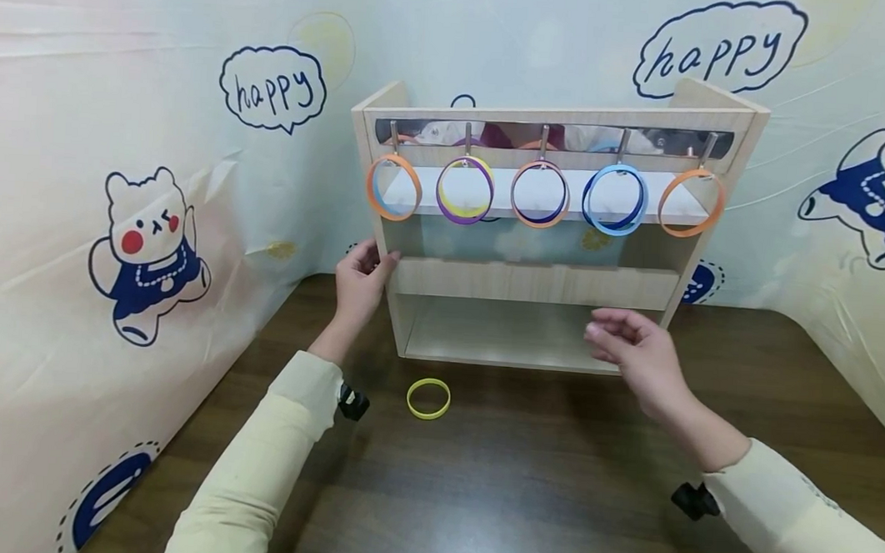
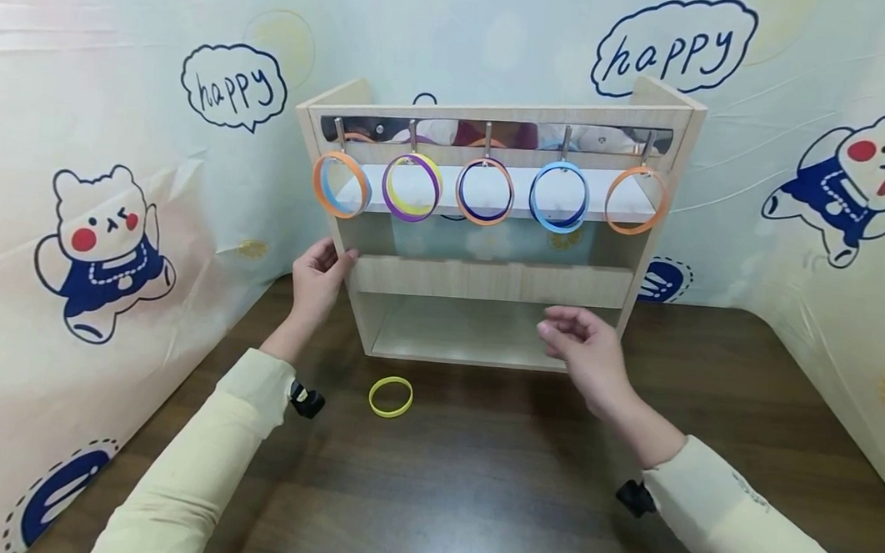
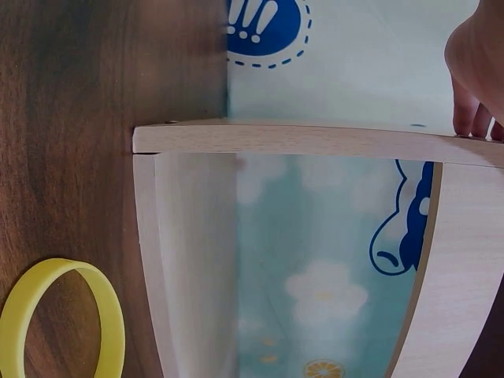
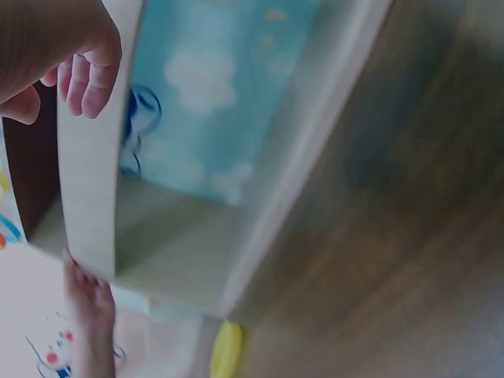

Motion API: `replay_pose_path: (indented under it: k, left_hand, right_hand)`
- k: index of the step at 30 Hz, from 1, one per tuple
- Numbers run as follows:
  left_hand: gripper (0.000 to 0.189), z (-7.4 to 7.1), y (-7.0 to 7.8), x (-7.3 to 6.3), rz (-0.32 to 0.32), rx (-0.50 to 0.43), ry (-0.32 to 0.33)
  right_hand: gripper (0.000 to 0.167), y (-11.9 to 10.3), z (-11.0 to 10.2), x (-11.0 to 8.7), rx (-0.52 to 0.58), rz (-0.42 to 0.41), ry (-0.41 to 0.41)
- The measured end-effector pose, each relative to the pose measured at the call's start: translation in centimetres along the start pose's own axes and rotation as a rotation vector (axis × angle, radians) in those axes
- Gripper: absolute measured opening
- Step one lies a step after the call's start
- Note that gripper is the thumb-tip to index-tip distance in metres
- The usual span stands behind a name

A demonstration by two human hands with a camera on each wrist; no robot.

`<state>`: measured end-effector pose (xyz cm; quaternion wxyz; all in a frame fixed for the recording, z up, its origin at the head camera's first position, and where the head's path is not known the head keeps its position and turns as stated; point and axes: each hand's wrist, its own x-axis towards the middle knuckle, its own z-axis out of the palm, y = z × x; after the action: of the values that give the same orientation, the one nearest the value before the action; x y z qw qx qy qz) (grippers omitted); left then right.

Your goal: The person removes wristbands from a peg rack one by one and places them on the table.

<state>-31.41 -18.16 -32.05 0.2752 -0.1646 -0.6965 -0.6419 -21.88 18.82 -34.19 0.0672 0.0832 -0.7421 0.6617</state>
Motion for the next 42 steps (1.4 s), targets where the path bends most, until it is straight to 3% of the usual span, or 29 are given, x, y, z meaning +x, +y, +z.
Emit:
replay_pose_path:
  k: [9, 14, 22, 28, 32, 42]
  left_hand:
    - [0.036, 0.1, 0.3, 0.1, 0.003, 0.000, 0.000]
    - [0.037, 0.2, 0.3, 0.1, -0.001, -0.001, -0.005]
    - [0.036, 0.2, 0.1, 0.1, 0.005, -0.005, -0.007]
    - [0.034, 0.2, 0.0, 0.0, 0.007, -0.008, -0.008]
    - [0.035, 0.1, 0.2, -0.2, -0.007, 0.002, -0.004]
    - [0.034, 0.2, 0.2, -0.2, 0.002, -0.008, 0.000]
  right_hand:
    - [0.038, -2.8, -3.8, 0.6, 0.140, -0.052, 0.125]
    - [0.044, -4.1, -5.4, 1.0, 0.173, -0.035, 0.189]
    - [0.039, -5.5, -7.7, 1.9, 0.246, -0.054, 0.240]
    - [0.053, -6.2, -8.8, 2.5, 0.295, -0.048, 0.270]
    - [0.054, -6.7, -9.2, 3.0, 0.340, -0.033, 0.276]
    - [0.055, -7.7, -9.5, 3.9, 0.301, 0.023, 0.265]
